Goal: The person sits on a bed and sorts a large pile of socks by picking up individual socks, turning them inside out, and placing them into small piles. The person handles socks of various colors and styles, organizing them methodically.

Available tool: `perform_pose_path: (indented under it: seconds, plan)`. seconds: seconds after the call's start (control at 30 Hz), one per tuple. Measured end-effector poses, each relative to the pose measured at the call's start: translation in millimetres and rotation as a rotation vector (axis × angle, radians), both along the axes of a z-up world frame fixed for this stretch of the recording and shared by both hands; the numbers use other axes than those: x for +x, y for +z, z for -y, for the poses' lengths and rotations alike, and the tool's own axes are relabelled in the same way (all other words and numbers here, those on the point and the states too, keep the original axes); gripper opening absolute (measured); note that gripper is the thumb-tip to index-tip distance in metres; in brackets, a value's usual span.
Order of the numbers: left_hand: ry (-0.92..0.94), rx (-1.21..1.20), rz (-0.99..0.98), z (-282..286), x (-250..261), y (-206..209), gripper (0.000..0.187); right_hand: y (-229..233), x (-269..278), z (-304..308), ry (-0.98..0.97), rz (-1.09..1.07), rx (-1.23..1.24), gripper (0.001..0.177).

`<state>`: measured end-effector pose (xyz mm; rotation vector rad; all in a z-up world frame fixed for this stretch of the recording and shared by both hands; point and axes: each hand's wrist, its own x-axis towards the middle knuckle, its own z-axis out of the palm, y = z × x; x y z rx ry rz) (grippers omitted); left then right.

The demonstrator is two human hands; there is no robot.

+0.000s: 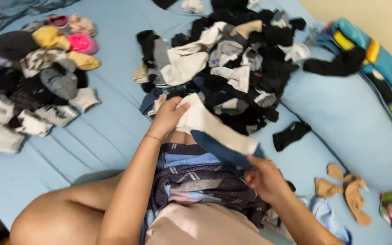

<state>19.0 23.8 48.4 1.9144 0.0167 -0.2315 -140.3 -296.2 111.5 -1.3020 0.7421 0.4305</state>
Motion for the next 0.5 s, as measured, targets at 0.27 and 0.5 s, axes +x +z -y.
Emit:
perform_pose_path:
  seconds: [0.27, 0.5]
  plan:
    - [-0.083, 0.167, -0.108, 13.3, -2.0, -26.9, 0.034, 45.1, -15.2, -9.7, 0.482, -0.187, -0.474, 0.068]
    - [-0.303, 0.159, -0.286, 8.0, 7.2, 0.0, 0.034, 34.3, 12.4, 1.1, 0.441, -0.202, -0.445, 0.053]
